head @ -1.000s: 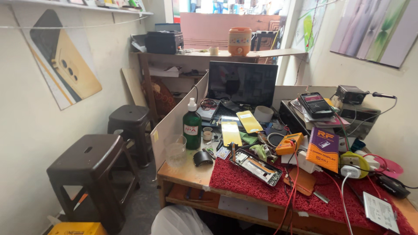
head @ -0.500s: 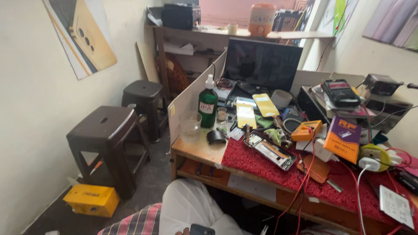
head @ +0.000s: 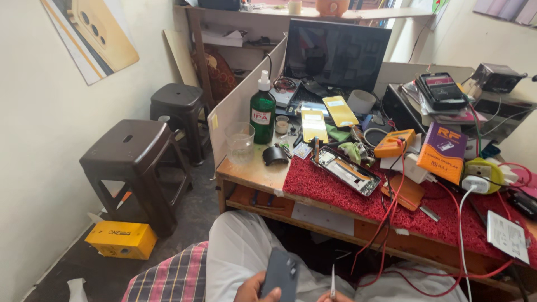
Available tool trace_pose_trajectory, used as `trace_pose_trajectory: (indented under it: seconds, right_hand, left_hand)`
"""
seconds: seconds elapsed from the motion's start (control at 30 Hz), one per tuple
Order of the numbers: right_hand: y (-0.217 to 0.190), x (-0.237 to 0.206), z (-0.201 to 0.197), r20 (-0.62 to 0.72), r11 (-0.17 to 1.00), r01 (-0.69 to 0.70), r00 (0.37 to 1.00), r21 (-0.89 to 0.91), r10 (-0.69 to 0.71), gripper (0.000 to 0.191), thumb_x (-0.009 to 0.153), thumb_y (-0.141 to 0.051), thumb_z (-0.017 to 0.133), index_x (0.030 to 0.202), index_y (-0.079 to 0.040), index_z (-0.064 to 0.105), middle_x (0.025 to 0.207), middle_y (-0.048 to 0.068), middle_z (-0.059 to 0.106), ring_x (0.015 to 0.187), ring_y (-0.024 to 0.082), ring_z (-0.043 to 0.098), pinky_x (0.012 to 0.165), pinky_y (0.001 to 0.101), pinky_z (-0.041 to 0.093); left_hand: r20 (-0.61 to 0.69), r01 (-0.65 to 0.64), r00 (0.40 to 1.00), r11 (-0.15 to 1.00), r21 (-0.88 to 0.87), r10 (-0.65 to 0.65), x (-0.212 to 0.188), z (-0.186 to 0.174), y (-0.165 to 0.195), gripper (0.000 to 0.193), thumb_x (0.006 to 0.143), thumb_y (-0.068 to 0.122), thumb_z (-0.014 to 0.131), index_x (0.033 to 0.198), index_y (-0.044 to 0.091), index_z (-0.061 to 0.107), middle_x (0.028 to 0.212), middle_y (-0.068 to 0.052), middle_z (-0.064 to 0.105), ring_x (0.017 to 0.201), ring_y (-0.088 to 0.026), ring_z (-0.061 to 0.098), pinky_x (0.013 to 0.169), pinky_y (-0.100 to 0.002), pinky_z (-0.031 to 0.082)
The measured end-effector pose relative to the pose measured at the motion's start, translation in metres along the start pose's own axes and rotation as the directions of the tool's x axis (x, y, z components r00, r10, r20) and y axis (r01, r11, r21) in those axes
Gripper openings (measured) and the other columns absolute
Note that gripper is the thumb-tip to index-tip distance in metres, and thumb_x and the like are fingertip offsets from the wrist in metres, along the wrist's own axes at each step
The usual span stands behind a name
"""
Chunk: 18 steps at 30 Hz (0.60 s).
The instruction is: The person uses a small metal tool to pry and scrape around the camera module area on the back of a smartphone. They briefly handle a small rectangular component and continue working on the phone's rear casing.
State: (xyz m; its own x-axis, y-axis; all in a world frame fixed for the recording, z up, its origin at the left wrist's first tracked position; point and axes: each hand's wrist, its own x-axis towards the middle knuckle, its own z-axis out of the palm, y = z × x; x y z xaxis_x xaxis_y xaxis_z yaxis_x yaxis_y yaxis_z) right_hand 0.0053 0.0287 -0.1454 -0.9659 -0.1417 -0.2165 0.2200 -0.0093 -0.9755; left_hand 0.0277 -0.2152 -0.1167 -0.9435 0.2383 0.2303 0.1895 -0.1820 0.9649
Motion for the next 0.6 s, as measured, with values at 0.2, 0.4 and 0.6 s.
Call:
trace_pose_trajectory:
  seconds: [0.2,0.4,0.6]
  right_hand:
    - [-0.012,-0.019,-0.016,0.117,0.951,-0.063,0.993,0.303,0.028,0.044,0.098,-0.035,0.05,0.105,0.003,0.072,0.062,0.015,0.069,0.044,0.016,0.055,0.041,0.0304,0.044]
    - [-0.053,-0.045,-0.037,0.044,0.946,-0.017,0.999,0.325,0.003,0.033,0.097,-0.028,0.056,0.118,-0.005,0.066,0.069,0.009,0.063,0.044,0.008,0.04,0.039,0.0235,0.028]
    - [-0.092,-0.066,-0.032,0.07,0.972,0.117,0.988,0.206,-0.134,0.028,0.091,-0.015,0.069,0.109,0.007,0.074,0.081,0.012,0.072,0.049,0.005,0.04,0.043,0.0214,0.031]
  left_hand:
    - [-0.33,0.144,0.888,0.875,-0.463,-0.321,0.001,0.012,0.054,0.049,0.09,0.017,0.069,0.133,-0.005,0.062,0.101,-0.012,0.075,0.086,-0.018,0.069,0.079,-0.031,0.055]
    - [-0.439,0.05,0.865,0.912,-0.407,-0.243,-0.006,0.055,0.086,0.051,0.09,0.013,0.065,0.139,0.001,0.058,0.109,-0.01,0.073,0.09,-0.015,0.068,0.08,-0.029,0.055]
    - [-0.29,0.091,0.938,0.943,-0.321,-0.189,-0.021,0.088,0.093,0.058,0.089,0.004,0.06,0.145,-0.001,0.048,0.121,-0.012,0.069,0.112,-0.015,0.067,0.101,-0.031,0.051]
